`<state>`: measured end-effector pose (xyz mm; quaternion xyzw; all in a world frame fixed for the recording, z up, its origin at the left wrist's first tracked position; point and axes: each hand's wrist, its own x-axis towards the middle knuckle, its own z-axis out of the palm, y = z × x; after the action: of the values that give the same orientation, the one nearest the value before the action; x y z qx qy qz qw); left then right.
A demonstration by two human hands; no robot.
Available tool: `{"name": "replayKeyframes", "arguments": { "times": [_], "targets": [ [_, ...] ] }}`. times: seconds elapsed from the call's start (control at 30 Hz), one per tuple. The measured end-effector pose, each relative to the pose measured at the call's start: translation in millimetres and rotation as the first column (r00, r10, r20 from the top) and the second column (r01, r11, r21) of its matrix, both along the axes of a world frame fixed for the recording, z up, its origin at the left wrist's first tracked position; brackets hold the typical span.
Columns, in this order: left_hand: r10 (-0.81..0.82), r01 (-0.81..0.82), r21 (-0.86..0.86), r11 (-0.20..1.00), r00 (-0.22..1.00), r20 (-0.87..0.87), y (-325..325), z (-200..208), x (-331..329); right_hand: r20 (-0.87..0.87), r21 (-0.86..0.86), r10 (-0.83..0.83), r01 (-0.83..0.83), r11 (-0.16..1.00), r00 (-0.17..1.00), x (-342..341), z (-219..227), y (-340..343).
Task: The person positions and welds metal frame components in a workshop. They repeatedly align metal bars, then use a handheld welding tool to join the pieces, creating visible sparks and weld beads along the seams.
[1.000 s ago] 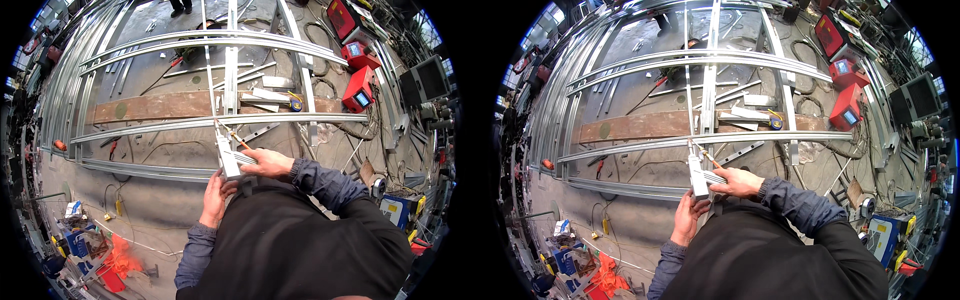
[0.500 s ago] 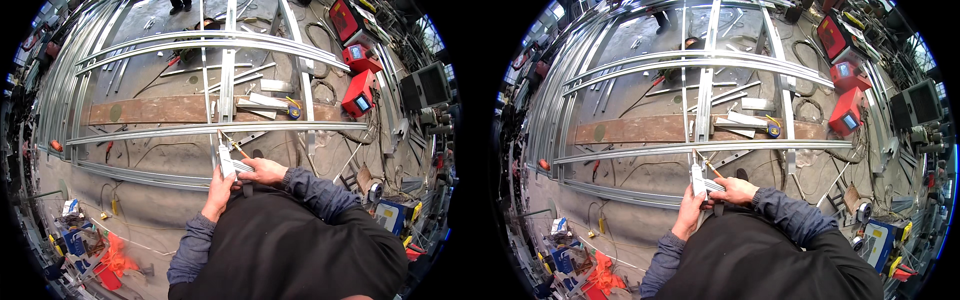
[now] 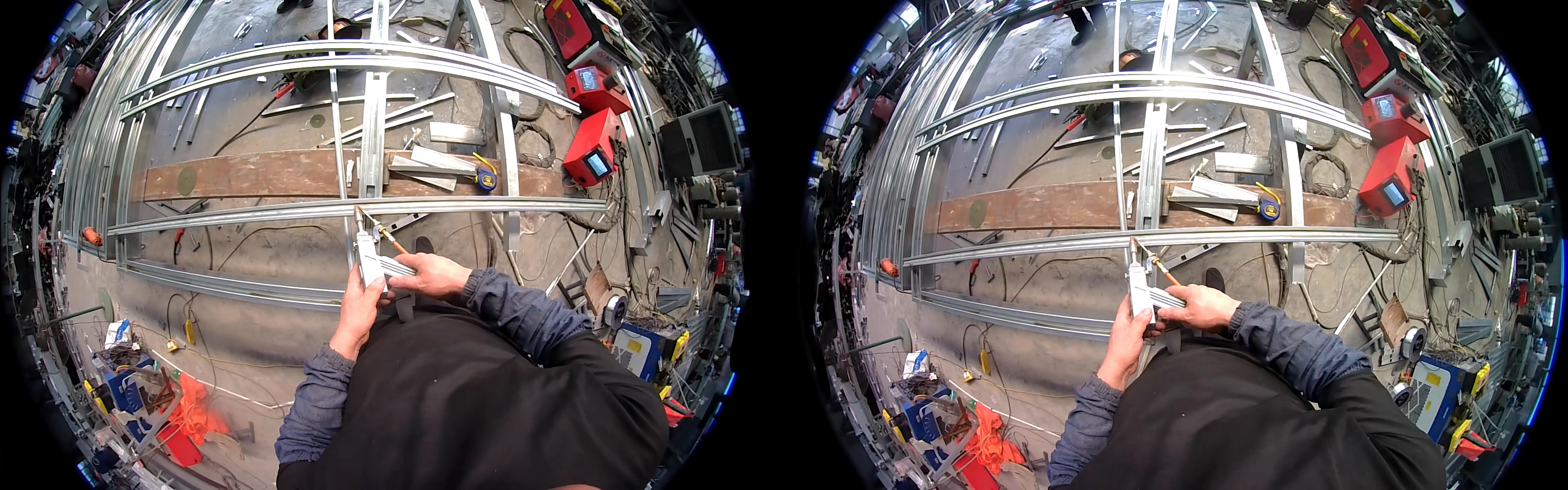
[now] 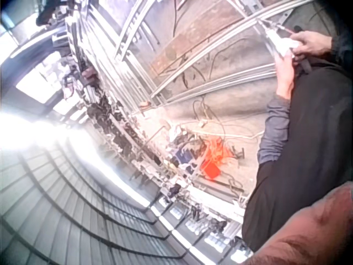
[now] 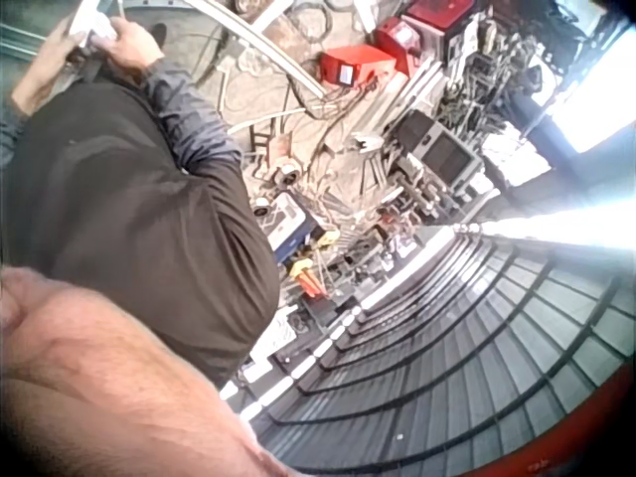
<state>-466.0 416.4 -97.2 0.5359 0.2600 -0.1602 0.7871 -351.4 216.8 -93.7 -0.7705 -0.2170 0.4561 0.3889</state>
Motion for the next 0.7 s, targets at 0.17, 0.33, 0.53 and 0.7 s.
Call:
{"name": "replayKeyframes", "arguments": {
  "times": [0.17,0.33,0.53,0.7],
  "targets": [
    [0.001,-0.002,0.042,0.999,1.000,0.025,-1.1,4.6,5.1,-0.086,0.036,-0.043,0.046,0.998,0.995,2.0,3.4,-0.6],
    [-0.017,0.013,0.067,0.998,0.998,0.063,-0.9,4.6,9.5,-0.125,0.025,-0.059,0.063,0.998,0.990,4.7,14.3,0.2],
    [-0.025,0.014,0.137,0.990,0.996,0.080,-1.9,5.1,10.9,-0.178,-0.025,-0.055,0.052,0.998,0.983,9.6,28.6,2.8],
    [-0.051,0.038,0.180,0.983,0.996,0.068,-2.4,4.0,11.0,-0.181,-0.023,-0.061,0.058,0.998,0.982,9.5,34.3,1.2]
  ]
}}
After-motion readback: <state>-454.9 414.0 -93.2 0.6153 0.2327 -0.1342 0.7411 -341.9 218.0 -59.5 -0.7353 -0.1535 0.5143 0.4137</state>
